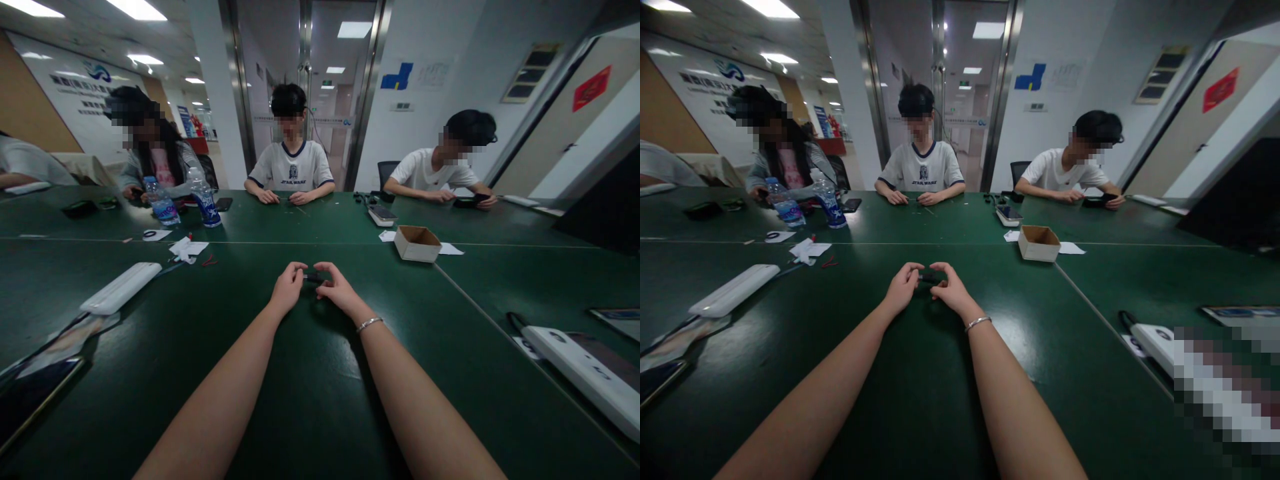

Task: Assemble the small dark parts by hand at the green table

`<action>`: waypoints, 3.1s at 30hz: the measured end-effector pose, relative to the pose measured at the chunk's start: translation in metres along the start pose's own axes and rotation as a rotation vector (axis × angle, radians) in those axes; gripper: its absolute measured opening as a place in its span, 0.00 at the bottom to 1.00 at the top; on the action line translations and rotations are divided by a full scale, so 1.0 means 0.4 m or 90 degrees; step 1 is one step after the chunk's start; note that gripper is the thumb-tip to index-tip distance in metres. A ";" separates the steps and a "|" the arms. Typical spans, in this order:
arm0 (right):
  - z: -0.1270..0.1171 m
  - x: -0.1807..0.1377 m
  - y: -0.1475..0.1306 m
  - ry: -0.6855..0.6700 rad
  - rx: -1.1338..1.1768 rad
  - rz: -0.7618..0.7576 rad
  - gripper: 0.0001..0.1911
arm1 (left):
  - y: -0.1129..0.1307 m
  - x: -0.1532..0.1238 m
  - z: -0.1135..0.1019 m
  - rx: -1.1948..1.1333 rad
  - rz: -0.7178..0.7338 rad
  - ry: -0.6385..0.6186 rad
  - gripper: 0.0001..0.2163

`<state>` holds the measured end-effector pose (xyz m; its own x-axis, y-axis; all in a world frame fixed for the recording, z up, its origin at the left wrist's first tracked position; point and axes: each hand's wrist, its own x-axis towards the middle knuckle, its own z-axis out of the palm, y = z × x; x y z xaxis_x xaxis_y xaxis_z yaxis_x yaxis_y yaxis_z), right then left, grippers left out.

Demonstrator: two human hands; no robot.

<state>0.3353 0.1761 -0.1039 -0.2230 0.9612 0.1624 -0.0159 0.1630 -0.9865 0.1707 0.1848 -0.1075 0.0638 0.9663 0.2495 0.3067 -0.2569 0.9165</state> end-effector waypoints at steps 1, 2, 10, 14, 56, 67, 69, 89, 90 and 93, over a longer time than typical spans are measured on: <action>0.000 0.000 0.000 0.000 0.006 0.001 0.27 | 0.001 -0.001 0.000 -0.001 0.000 -0.001 0.12; 0.000 0.000 0.001 0.000 0.011 0.013 0.25 | 0.001 -0.001 0.000 -0.002 0.000 -0.004 0.12; -0.002 -0.001 -0.006 -0.021 -0.011 -0.010 0.23 | 0.010 -0.005 -0.005 0.003 -0.021 -0.015 0.12; 0.001 -0.001 -0.008 0.007 -0.014 0.047 0.18 | 0.022 -0.009 -0.006 0.003 -0.027 -0.026 0.12; 0.001 0.014 0.014 -0.002 -0.006 0.046 0.12 | 0.007 -0.005 -0.002 -0.003 -0.010 -0.028 0.12; -0.009 0.003 0.006 -0.038 -0.038 -0.010 0.14 | 0.023 -0.009 -0.006 -0.020 -0.031 -0.036 0.13; -0.010 0.003 0.006 -0.041 -0.044 -0.014 0.14 | 0.022 -0.008 -0.005 -0.020 -0.029 -0.038 0.14; 0.094 -0.038 -0.011 0.051 -0.114 0.058 0.08 | 0.016 -0.012 -0.010 0.073 0.032 -0.135 0.23; 0.089 -0.053 -0.016 0.032 -0.084 0.064 0.09 | 0.023 -0.026 -0.013 0.086 0.036 -0.151 0.23; 0.043 -0.124 -0.044 -0.004 -0.021 0.073 0.17 | 0.054 -0.099 -0.037 0.103 0.040 -0.200 0.24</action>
<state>0.3297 0.1217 -0.0951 -0.2282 0.9724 0.0486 0.0423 0.0598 -0.9973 0.1609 0.1408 -0.0930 0.3689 0.9134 0.1722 0.4376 -0.3341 0.8348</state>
